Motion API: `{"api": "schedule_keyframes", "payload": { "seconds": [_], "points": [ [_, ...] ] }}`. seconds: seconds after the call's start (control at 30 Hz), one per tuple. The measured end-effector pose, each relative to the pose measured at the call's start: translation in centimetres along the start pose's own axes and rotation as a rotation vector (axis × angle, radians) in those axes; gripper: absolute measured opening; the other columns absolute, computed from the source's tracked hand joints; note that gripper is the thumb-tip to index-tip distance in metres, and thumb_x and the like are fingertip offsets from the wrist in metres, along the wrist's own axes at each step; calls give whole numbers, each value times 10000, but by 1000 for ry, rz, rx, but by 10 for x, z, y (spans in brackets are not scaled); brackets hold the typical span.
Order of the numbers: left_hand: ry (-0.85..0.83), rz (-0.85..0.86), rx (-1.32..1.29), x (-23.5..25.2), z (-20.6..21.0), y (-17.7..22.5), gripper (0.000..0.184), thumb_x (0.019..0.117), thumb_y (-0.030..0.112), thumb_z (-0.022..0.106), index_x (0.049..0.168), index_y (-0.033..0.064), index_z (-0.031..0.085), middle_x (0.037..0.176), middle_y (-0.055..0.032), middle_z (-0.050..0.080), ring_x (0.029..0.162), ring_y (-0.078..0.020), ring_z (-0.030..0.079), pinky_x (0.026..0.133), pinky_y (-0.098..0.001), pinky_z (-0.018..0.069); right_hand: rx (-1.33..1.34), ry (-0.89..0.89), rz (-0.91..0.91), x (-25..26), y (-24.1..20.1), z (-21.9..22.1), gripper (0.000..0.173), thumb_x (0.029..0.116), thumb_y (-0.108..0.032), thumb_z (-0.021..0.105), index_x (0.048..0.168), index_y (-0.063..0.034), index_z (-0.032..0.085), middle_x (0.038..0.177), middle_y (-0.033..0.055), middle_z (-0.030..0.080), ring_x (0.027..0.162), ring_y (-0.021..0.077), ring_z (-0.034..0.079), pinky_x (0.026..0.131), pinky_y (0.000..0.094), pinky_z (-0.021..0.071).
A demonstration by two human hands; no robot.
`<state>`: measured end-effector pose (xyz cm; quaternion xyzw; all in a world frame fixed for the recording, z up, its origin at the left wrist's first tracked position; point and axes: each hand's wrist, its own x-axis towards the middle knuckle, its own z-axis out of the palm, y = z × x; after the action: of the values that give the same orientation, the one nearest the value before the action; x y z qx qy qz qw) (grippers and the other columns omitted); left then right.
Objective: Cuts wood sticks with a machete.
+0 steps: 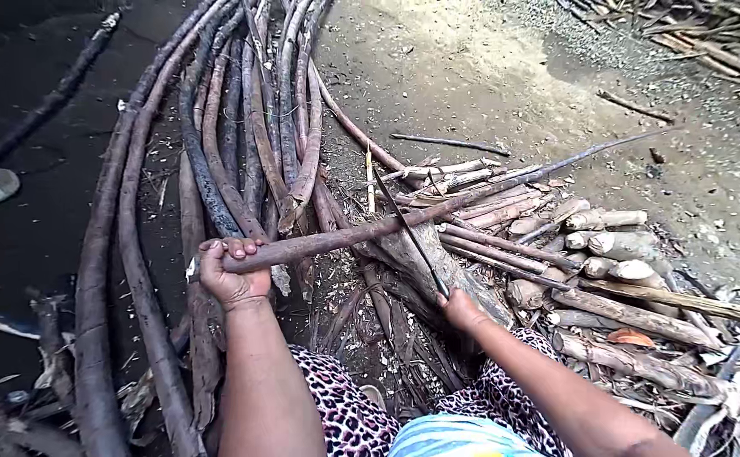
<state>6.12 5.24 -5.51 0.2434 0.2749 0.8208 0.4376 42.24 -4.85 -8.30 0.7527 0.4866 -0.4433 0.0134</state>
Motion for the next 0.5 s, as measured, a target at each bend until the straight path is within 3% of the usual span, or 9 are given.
{"api": "schedule_keyframes", "payload": {
  "seconds": [0.03,0.07,0.13,0.27,0.37,0.47,0.5],
  "points": [
    [5,6,7,1,-1,3,385,1049,150,225,806,204,518,586,54,532,590,-124,595,731,-358,579,50,-48,-2,-8,-2,-9,411,1114,-337,431,1259,20,575,979,193,636,834,300,655,775,473,543],
    [2,20,14,2,-5,7,377,1046,148,232,810,201,521,591,54,530,590,-128,592,727,-362,579,147,-91,-13,-19,-2,-21,359,1118,-344,430,1171,-16,567,788,93,557,609,196,574,583,362,517],
    [-19,66,18,6,-14,17,331,1019,153,285,801,204,530,598,56,535,600,-129,594,721,-365,577,424,-233,-4,-42,-13,-49,303,1121,-333,439,1079,-53,545,627,-6,488,441,98,481,439,256,470],
    [-187,115,-50,-1,-24,32,239,959,199,477,742,214,576,578,53,555,587,-126,607,725,-364,583,816,-436,24,-75,-55,-65,319,1139,-319,358,1062,-61,528,606,-35,471,428,57,485,427,205,481],
    [-196,101,-30,-3,-26,30,260,971,203,455,746,222,585,586,58,564,595,-122,609,741,-367,583,929,-425,-16,-70,-66,-61,316,1138,-307,354,1112,-47,532,604,-33,471,422,46,481,407,185,458],
    [-36,35,34,-5,-17,26,333,1028,174,310,811,220,559,620,66,563,637,-121,619,779,-366,580,497,-237,-124,-41,-33,-23,266,1115,-249,439,1253,-36,521,715,40,536,506,138,554,494,299,533],
    [57,8,57,-5,-9,25,344,1067,176,273,843,208,531,643,54,566,659,-131,627,790,-375,581,293,-144,-99,-29,-23,-6,322,1088,-223,479,1338,-23,511,848,120,602,636,218,629,604,386,571]
  ]
}}
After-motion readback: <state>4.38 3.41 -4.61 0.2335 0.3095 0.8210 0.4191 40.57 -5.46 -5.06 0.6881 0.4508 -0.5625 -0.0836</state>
